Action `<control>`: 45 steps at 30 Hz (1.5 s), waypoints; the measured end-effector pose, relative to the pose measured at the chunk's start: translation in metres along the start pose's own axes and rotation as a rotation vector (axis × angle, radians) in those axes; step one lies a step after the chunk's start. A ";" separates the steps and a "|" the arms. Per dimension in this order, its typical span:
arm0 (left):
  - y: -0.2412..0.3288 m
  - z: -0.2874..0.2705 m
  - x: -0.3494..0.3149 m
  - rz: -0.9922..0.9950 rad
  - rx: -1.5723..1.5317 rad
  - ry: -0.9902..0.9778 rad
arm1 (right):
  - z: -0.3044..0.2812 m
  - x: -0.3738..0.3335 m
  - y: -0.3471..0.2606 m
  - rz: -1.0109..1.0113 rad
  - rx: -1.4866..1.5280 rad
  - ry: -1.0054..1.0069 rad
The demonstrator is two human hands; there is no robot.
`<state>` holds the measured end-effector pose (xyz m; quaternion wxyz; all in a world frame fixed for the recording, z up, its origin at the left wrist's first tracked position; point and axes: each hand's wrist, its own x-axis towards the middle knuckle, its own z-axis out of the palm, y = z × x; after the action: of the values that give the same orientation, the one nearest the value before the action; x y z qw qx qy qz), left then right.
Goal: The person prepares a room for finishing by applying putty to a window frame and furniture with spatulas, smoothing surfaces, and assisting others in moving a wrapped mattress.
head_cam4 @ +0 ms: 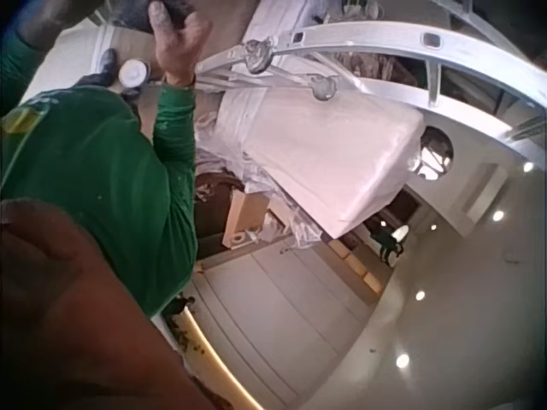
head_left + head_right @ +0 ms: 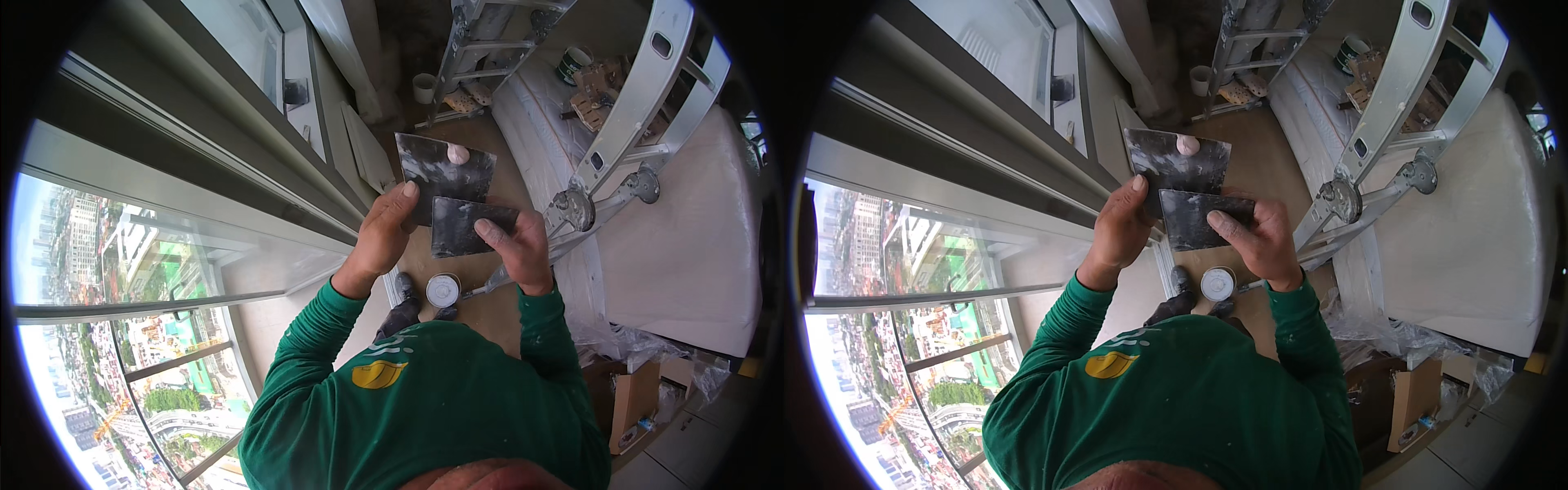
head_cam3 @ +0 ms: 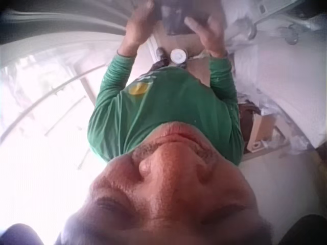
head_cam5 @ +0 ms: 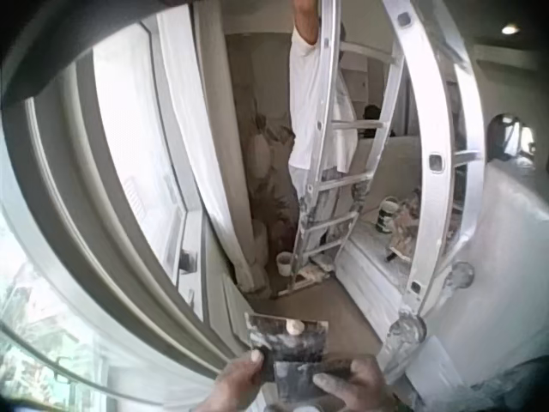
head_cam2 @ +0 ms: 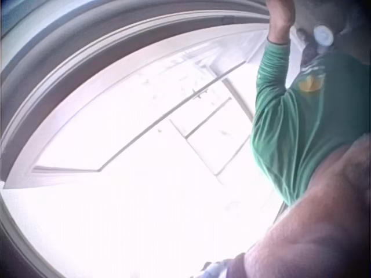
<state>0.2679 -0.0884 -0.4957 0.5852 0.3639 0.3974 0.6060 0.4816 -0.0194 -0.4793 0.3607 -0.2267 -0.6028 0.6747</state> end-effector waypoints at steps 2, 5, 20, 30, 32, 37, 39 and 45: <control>0.011 0.003 -0.003 0.022 -0.064 0.097 | 0.007 0.009 0.000 0.044 0.062 -0.051; 0.024 -0.023 -0.001 0.233 0.206 0.245 | -0.002 0.021 -0.005 0.047 -0.135 -0.191; 0.103 -0.006 -0.056 0.447 0.467 0.624 | 0.020 0.095 -0.127 -1.264 -1.219 -0.443; 0.111 0.003 -0.089 0.539 0.571 0.720 | 0.049 0.093 -0.129 -1.203 -1.209 -0.601; 0.124 -0.007 -0.096 0.646 0.235 0.793 | 0.055 0.096 -0.149 -1.098 -1.218 -0.739; 0.142 -0.024 -0.126 0.888 0.343 0.807 | 0.076 0.140 -0.254 -1.309 -0.873 -0.516; 0.133 -0.038 -0.140 0.828 0.421 0.855 | 0.106 0.178 -0.299 -1.414 -0.666 -0.414; 0.113 -0.071 -0.189 0.880 0.356 0.952 | 0.182 0.233 -0.459 -1.513 -0.506 0.035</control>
<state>0.1660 -0.2813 -0.4181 -0.0247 0.2759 0.5206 0.8076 0.2966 0.0455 0.0304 0.6678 0.1584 -0.7222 0.0858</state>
